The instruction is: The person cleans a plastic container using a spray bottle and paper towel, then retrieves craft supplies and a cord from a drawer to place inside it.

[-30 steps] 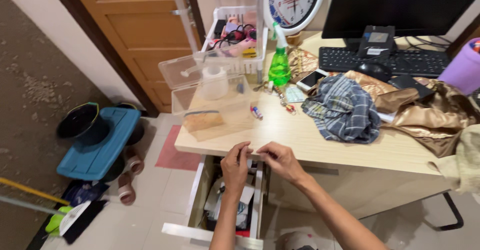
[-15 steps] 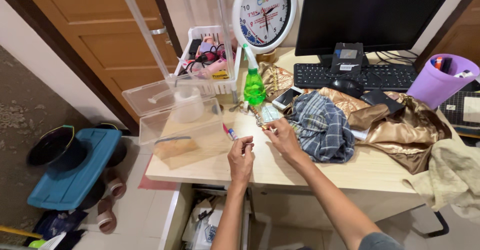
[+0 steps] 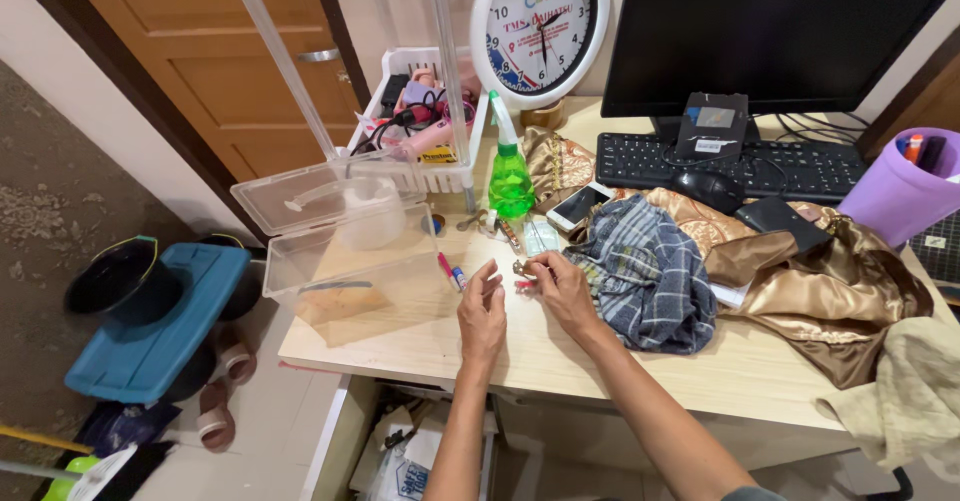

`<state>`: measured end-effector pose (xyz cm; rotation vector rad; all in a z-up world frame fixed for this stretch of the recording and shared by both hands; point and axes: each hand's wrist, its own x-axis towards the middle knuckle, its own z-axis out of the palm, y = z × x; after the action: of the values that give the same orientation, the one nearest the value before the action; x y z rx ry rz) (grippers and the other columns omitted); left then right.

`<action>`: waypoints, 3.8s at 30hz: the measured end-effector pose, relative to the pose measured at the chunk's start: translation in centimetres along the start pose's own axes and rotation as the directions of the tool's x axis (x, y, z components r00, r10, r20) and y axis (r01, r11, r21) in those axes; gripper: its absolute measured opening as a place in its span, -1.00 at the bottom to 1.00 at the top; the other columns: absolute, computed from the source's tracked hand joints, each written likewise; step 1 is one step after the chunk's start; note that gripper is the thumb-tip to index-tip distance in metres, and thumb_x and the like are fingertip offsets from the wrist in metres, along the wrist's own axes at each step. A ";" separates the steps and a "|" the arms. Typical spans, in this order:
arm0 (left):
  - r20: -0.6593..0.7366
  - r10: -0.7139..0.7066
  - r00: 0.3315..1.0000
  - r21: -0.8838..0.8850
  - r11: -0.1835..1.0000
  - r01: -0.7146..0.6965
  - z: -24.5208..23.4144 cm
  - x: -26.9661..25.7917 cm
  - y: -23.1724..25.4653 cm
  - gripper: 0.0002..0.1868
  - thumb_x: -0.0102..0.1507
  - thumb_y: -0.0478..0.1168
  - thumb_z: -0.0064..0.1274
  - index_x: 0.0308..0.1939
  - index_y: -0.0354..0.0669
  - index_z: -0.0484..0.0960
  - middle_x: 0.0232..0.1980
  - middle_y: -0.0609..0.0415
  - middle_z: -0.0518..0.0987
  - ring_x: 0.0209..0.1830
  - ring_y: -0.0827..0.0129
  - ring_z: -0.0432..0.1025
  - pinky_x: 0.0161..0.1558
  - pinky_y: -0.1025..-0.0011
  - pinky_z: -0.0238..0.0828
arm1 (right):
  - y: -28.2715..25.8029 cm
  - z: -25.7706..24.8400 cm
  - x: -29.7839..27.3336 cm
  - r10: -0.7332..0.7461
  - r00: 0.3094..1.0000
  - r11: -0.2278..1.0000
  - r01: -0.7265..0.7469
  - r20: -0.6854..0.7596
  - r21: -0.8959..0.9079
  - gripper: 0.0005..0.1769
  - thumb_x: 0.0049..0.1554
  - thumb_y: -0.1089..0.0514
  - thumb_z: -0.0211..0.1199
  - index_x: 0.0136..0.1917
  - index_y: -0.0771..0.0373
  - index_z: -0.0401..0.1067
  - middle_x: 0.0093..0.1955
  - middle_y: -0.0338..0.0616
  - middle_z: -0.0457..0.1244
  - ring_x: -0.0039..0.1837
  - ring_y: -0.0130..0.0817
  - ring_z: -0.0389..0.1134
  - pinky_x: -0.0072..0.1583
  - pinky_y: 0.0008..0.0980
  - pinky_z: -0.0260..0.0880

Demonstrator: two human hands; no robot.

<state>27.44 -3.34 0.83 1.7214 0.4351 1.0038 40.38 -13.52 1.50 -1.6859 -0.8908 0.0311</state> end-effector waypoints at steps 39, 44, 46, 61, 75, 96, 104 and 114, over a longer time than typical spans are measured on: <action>0.215 -0.169 0.962 -0.459 0.852 0.253 -0.7 -0.1 -2.2 -0.79 0.36 -0.35 0.08 0.04 -0.38 0.65 -0.20 0.04 0.68 -0.30 0.49 0.57 -0.25 0.51 0.55 | 2.9 0.3 -0.2 0.123 0.956 0.758 -0.263 0.266 0.596 -0.79 0.33 0.13 0.19 -0.01 0.35 0.47 -0.22 -0.19 0.38 -0.20 -0.52 0.41 -0.13 -0.54 0.44; 0.121 -0.213 0.970 -0.455 0.856 0.245 -0.9 -0.4 -1.5 -0.80 0.34 -0.37 0.13 0.03 -0.38 0.66 -0.19 -0.02 0.67 -0.27 0.46 0.54 -0.27 0.50 0.54 | -2.4 0.1 -1.2 0.124 0.933 0.811 -0.291 0.337 0.508 -0.71 0.26 0.11 0.15 0.21 0.23 0.45 -0.05 -0.18 0.37 -0.16 -0.51 0.43 -0.11 -0.48 0.52; 0.045 -0.309 0.950 -0.493 0.820 0.290 -0.9 -1.0 -0.4 -0.81 0.31 -0.37 0.12 0.00 -0.37 0.63 -0.15 -0.02 0.69 -0.20 0.46 0.58 -0.21 0.50 0.59 | -4.8 0.3 -2.4 0.104 0.926 0.866 -0.263 0.362 0.424 -0.57 0.18 0.20 0.25 0.33 0.19 0.40 0.03 -0.17 0.34 -0.15 -0.48 0.40 -0.08 -0.47 0.49; -0.152 0.003 0.988 -0.190 0.981 -0.033 -10.1 0.6 9.0 -0.74 0.31 -0.36 0.09 0.09 -0.29 0.64 -0.09 0.05 0.70 -0.23 0.47 0.59 -0.19 0.51 0.56 | -12.3 5.4 -0.1 -0.230 0.912 0.880 0.046 0.339 0.474 -0.58 0.15 0.33 0.31 0.29 0.36 0.40 0.15 -0.13 0.37 0.06 -0.47 0.47 0.06 -0.48 0.55; -0.238 0.373 0.897 0.716 0.691 -0.098 -22.4 1.9 7.4 -0.61 0.26 -0.43 -0.03 0.15 -0.14 0.60 0.26 0.01 0.54 0.44 0.09 0.23 0.44 -0.04 0.00 | -17.3 17.7 9.3 -0.310 0.885 0.897 0.393 0.347 -0.202 -0.84 -0.08 0.16 0.48 -0.18 0.18 0.63 -0.21 -0.03 0.44 -0.15 -0.15 0.49 -0.06 -0.18 0.47; -0.074 0.434 0.898 0.401 0.837 -0.372 -14.6 0.1 7.7 -0.69 0.35 -0.49 -0.01 0.15 -0.24 0.60 0.29 -0.10 0.47 0.22 0.05 0.49 0.13 0.23 0.47 | -18.3 8.8 0.6 -0.126 0.992 0.990 0.126 0.012 -0.060 -0.90 0.16 0.24 0.33 -0.08 0.32 0.50 -0.22 -0.02 0.40 -0.20 -0.20 0.48 -0.13 -0.28 0.42; 0.065 0.589 0.805 0.400 0.724 -0.562 -5.6 -0.5 7.0 -0.59 0.16 -0.49 0.04 0.09 -0.24 0.64 0.10 -0.27 0.63 -0.10 -0.06 0.54 -0.14 0.24 0.48 | -8.5 1.2 -3.2 -0.109 0.991 0.982 0.096 -0.075 -0.162 -0.88 0.06 0.32 0.32 -0.09 0.34 0.56 -0.23 0.01 0.41 -0.18 -0.25 0.48 -0.11 -0.32 0.42; 0.254 0.226 0.941 0.296 0.908 -0.297 0.7 -2.5 6.4 -0.76 0.25 -0.35 0.20 0.01 -0.11 0.70 -0.21 -0.05 0.63 -0.21 0.12 0.54 -0.13 0.24 0.46 | -6.9 -4.8 -6.8 -0.118 0.971 0.956 0.056 -0.205 -0.287 -0.93 0.09 0.27 0.30 -0.12 0.29 0.54 -0.18 0.01 0.39 -0.13 -0.20 0.45 -0.09 -0.27 0.42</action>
<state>25.39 -8.03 5.55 2.2141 0.2421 0.9577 34.08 -21.03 6.01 -1.8658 -0.8282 -0.3522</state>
